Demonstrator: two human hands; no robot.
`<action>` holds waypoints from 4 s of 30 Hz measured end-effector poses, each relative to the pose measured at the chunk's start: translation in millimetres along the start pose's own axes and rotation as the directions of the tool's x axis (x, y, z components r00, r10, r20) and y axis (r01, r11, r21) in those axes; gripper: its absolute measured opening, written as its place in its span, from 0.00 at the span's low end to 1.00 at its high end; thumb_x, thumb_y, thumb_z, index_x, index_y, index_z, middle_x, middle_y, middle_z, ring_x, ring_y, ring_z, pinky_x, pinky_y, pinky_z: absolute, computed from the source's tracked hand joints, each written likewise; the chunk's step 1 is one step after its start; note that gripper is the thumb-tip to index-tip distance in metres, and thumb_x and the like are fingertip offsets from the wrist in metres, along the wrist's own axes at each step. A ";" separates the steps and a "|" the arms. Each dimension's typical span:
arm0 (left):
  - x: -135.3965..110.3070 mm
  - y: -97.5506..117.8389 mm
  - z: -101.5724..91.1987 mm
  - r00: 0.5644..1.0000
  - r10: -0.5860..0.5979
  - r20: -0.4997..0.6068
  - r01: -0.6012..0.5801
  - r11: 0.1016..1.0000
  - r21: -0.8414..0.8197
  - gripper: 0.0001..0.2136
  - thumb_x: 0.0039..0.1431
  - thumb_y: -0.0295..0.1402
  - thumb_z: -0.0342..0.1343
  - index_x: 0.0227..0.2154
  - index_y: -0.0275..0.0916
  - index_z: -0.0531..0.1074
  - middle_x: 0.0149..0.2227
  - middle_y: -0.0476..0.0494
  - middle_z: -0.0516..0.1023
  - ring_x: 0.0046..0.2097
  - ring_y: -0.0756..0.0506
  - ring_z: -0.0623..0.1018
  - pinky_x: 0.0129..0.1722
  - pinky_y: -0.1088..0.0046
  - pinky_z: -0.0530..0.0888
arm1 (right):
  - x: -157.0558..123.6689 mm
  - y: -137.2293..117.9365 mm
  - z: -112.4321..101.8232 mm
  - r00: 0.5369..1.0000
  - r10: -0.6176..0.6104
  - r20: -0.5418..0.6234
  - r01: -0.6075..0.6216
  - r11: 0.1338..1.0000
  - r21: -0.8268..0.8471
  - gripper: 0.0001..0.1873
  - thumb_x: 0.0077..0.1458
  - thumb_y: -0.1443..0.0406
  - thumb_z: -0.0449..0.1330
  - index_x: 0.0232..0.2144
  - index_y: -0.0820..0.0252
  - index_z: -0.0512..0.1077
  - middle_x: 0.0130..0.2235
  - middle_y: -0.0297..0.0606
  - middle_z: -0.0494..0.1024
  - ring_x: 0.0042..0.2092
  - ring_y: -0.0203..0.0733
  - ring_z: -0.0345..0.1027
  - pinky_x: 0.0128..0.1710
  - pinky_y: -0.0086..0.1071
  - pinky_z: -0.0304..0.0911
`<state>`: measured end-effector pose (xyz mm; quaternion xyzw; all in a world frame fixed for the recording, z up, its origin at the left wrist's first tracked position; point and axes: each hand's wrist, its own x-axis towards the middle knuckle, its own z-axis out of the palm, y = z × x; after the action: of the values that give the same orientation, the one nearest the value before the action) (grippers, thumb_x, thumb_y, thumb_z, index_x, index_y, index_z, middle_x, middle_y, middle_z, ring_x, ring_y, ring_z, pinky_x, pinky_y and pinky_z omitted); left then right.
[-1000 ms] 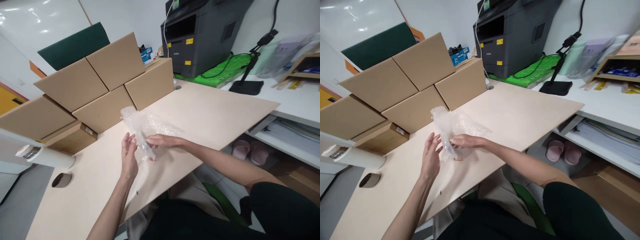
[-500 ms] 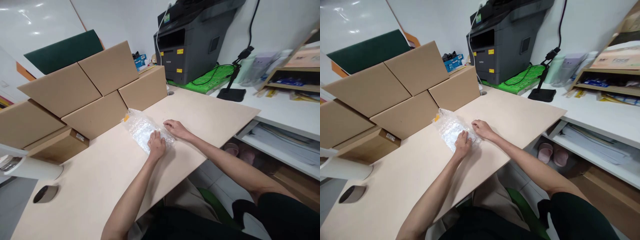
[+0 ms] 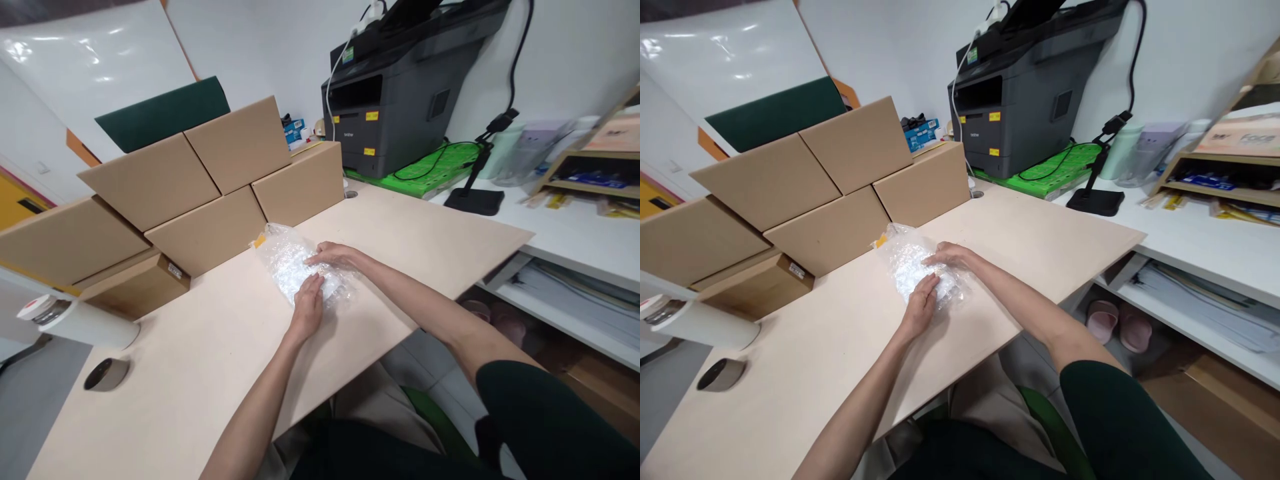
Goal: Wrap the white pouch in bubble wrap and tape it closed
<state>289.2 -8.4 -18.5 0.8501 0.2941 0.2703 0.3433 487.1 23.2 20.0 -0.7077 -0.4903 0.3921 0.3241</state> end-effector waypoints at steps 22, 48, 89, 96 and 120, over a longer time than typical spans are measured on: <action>-34.8 33.0 -93.9 1.000 0.022 0.008 -0.024 0.940 0.341 0.45 0.51 0.52 0.62 0.68 0.43 0.49 0.71 0.32 0.46 0.70 0.31 0.48 0.65 0.42 0.46 | -89.5 -24.0 23.0 0.862 -0.408 0.301 0.117 0.737 0.665 0.22 0.35 0.61 0.75 0.32 0.66 0.76 0.31 0.36 0.79 0.32 0.38 0.72 0.35 0.30 0.67; -43.2 -21.6 -79.3 0.994 -0.027 -0.103 0.077 0.851 0.520 0.29 0.64 0.48 0.48 0.62 0.35 0.62 0.67 0.27 0.57 0.69 0.31 0.55 0.64 0.43 0.53 | -14.0 -3.8 88.2 0.939 -0.265 -0.217 0.288 0.955 0.078 0.36 0.53 0.52 0.63 0.60 0.60 0.62 0.52 0.48 0.73 0.53 0.50 0.69 0.54 0.44 0.63; -63.6 -16.0 -70.7 0.808 0.457 0.373 -0.567 0.776 0.278 0.19 0.66 0.36 0.49 0.59 0.45 0.67 0.58 0.43 0.73 0.65 0.39 0.64 0.66 0.51 0.55 | -62.7 -10.2 94.0 0.824 -0.564 0.063 0.551 0.768 -0.326 0.33 0.66 0.44 0.40 0.65 0.49 0.58 0.70 0.37 0.49 0.71 0.50 0.34 0.67 0.55 0.31; -74.0 -33.1 -56.6 0.968 0.239 -0.072 -0.166 0.831 0.530 0.43 0.62 0.41 0.54 0.70 0.39 0.32 0.71 0.27 0.39 0.71 0.31 0.43 0.65 0.40 0.49 | -57.6 3.1 91.2 0.819 -0.574 -0.013 0.549 0.789 -0.277 0.29 0.66 0.48 0.45 0.65 0.46 0.57 0.70 0.33 0.51 0.71 0.50 0.35 0.68 0.52 0.36; -74.4 -22.0 -71.7 0.999 0.033 -0.007 -0.023 0.813 0.581 0.49 0.56 0.55 0.55 0.70 0.33 0.37 0.71 0.23 0.38 0.71 0.29 0.37 0.64 0.37 0.39 | -43.6 3.7 83.0 0.907 -0.321 -0.274 0.387 0.890 0.241 0.36 0.62 0.43 0.47 0.63 0.56 0.60 0.68 0.42 0.55 0.69 0.45 0.47 0.67 0.43 0.44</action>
<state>184.2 -15.9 -9.7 0.9163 0.3528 0.1797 0.0611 407.1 -13.2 -12.8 -0.5907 -0.5087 0.3100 0.5443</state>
